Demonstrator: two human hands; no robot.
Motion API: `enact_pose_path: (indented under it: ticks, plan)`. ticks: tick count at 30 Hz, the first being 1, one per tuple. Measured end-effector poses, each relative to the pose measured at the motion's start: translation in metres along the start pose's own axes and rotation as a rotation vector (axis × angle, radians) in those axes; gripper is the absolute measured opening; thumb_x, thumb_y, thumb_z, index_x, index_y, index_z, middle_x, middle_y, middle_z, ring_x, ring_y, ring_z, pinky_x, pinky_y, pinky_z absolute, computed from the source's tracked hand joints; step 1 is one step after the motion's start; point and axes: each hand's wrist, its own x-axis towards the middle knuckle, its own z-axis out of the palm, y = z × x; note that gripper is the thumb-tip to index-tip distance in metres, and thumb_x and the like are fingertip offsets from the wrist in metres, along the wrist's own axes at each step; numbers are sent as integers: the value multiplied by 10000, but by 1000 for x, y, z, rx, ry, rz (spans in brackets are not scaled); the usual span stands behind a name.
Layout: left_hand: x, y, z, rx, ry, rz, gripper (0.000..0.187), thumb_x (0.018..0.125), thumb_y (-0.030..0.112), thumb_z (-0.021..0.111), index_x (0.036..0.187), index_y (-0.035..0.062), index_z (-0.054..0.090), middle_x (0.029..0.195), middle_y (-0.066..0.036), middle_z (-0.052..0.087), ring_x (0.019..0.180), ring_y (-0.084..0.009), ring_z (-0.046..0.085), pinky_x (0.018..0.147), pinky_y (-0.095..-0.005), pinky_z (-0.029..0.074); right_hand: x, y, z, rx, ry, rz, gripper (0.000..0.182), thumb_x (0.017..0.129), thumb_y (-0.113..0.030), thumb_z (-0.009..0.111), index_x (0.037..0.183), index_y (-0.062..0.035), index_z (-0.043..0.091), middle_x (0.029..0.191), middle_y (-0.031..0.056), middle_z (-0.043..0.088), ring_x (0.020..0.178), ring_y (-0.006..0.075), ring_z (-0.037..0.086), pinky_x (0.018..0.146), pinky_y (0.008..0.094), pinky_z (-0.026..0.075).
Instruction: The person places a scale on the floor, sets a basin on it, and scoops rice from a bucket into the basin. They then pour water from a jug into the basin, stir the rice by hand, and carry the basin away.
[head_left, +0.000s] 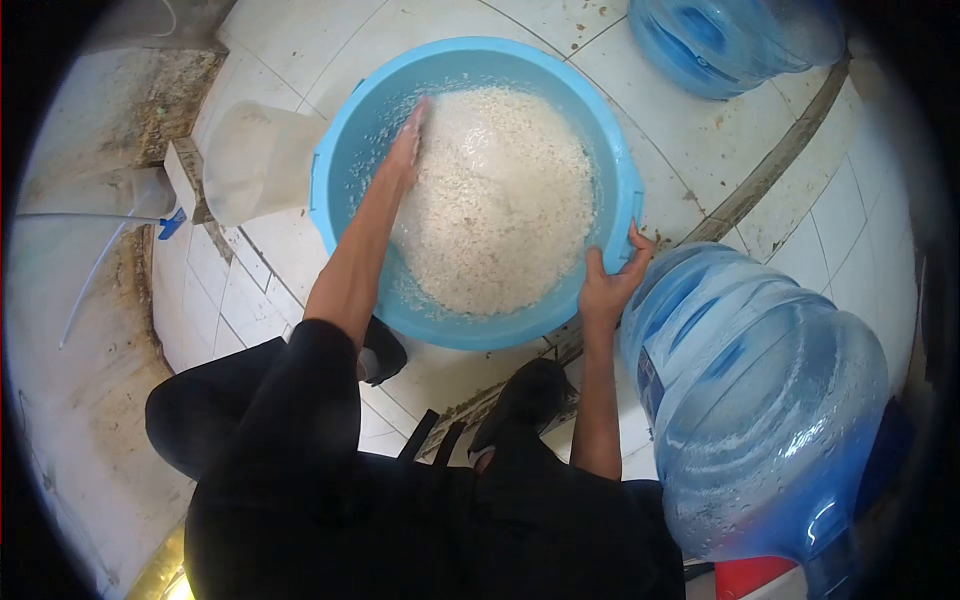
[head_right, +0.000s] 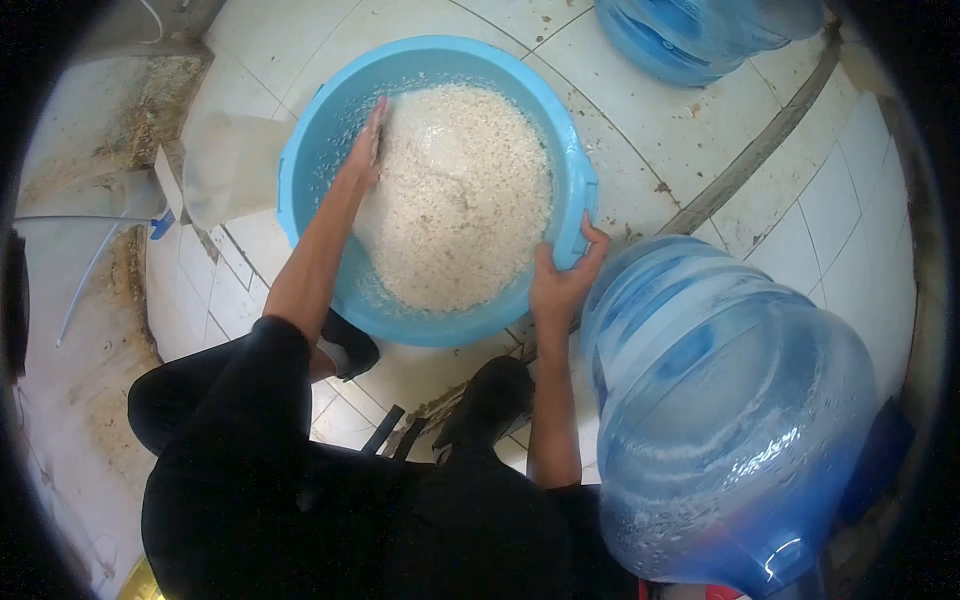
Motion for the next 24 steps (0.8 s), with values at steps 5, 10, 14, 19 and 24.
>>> enact_pose_path:
  ticks: [5, 10, 14, 19, 24]
  plan:
    - [18, 58, 66, -134, -457, -106, 902, 870, 644, 553, 1517, 83, 271, 1536, -147, 318, 1417, -280, 294, 1163, -439, 250, 2, 4, 0, 35, -37, 4, 460, 755, 37, 601, 1187, -3, 445, 1108, 144, 515, 1015, 226, 504, 935, 361, 407]
    - [12, 55, 106, 692, -714, 182, 899, 803, 660, 625, 1473, 113, 379, 1512, -154, 361, 1372, -319, 376, 1154, -468, 275, 3, 0, -2, -18, -30, 24, 466, 748, 22, 611, 1183, -8, 447, 1110, 151, 527, 1008, 234, 513, 916, 365, 414]
    - [-51, 54, 102, 796, -992, 265, 744, 740, 548, 746, 1356, 184, 541, 1451, -125, 446, 1400, -321, 315, 1154, -541, 227, 4, 4, -2, -35, -10, -33, 474, 747, 6, 622, 1188, -9, 449, 1123, 159, 540, 1009, 240, 522, 914, 367, 415]
    - [-167, -10, 45, 1432, -879, 968, 727, 692, 449, 799, 1339, 243, 538, 1467, -123, 388, 1422, -324, 248, 1123, -600, 260, 2, 6, -2, -29, -22, -25, 481, 751, -3, 639, 1195, -9, 453, 1112, 154, 545, 1035, 238, 525, 926, 353, 413]
    - [-156, -4, 54, 1644, -650, 824, 804, 659, 416, 835, 1377, 258, 508, 1537, -115, 270, 1428, -391, 209, 1066, -709, 256, 2, -6, -1, -46, -38, 31, 472, 756, 27, 627, 1190, -4, 445, 1134, 154, 531, 1063, 234, 519, 959, 353, 401]
